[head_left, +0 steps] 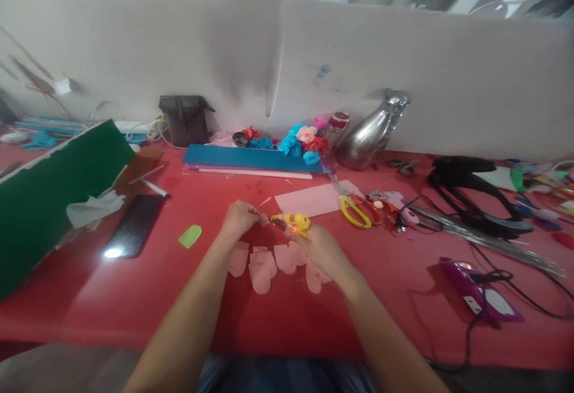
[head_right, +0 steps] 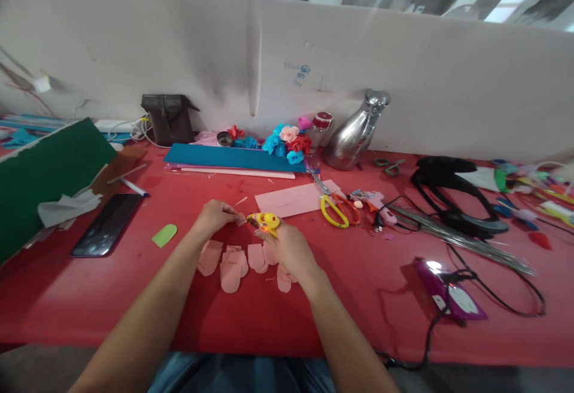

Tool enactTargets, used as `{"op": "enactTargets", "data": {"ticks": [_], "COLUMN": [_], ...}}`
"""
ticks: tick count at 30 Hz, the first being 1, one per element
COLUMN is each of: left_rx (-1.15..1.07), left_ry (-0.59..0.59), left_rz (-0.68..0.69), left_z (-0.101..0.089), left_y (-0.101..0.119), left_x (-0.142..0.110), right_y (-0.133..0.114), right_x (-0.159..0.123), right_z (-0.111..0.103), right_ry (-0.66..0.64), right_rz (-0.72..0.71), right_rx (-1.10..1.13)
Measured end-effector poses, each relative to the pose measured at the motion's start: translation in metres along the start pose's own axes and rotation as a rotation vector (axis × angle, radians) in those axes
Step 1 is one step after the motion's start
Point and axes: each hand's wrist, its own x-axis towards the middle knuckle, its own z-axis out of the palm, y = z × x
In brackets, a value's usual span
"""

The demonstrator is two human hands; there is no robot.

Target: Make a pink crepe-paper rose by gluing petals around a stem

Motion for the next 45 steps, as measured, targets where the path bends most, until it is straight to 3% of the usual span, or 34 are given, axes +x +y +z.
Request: {"op": "enactTargets", "data": {"ticks": [25, 45], "left_rx": [0.015, -0.007], "left_ry": [-0.002, -0.018], "left_rz": [0.032, -0.003], "left_z": [0.001, -0.001], "left_y": [-0.003, 0.000], "left_x": [0.003, 0.001], "right_y": [-0.008, -0.008], "right_x": [0.001, 0.001], "right_z": [0.003, -0.002], "right_ry": [-0.025, -0.012], "right_rz": [-0.088, -0.030], "right_rx": [0.013, -0.014]}}
